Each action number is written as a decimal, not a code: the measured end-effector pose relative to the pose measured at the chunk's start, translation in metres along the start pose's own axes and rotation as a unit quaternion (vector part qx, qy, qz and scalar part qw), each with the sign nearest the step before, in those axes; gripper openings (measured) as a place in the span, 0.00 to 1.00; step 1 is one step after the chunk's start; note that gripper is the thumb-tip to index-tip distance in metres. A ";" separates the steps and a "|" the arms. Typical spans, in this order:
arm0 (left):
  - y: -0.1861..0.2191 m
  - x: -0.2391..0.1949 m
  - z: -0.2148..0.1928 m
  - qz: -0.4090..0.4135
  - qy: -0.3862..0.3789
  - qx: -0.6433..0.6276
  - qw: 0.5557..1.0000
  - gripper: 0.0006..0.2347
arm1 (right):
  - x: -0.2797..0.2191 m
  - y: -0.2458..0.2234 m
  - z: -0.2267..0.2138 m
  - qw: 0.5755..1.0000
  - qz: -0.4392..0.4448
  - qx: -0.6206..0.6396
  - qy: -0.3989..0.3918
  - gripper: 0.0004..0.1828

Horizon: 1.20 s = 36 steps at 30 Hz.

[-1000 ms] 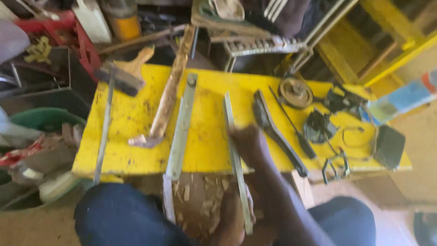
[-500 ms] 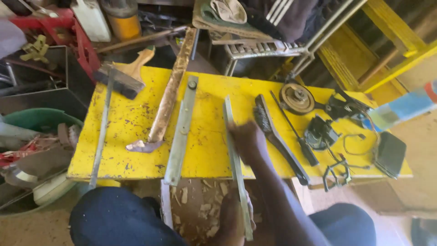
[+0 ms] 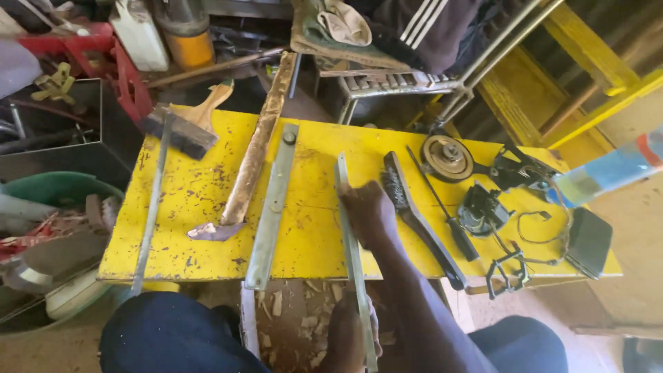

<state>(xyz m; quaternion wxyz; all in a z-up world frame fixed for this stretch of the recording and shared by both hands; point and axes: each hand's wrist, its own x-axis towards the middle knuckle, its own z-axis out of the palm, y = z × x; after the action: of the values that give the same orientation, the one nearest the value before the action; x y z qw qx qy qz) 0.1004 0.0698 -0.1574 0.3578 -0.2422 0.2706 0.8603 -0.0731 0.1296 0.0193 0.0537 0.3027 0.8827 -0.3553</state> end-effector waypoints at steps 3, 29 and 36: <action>0.031 -0.052 0.053 -0.026 0.174 0.159 0.971 0.17 | 0.016 0.010 0.007 0.999 -0.003 -0.028 0.018 0.33; 0.049 -0.057 0.066 0.004 0.172 0.186 0.967 0.18 | -0.005 0.023 0.006 0.999 0.014 0.022 0.026 0.32; 0.049 -0.074 0.077 -0.007 0.176 0.211 0.961 0.16 | 0.082 -0.020 0.015 0.996 -0.038 -0.004 0.081 0.35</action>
<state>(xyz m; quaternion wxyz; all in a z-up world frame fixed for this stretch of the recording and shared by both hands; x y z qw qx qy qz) 0.0929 0.0535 -0.0408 0.3535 -0.3102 0.5033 0.7250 -0.1530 0.1491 -0.0060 -0.0302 0.2965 0.8965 -0.3280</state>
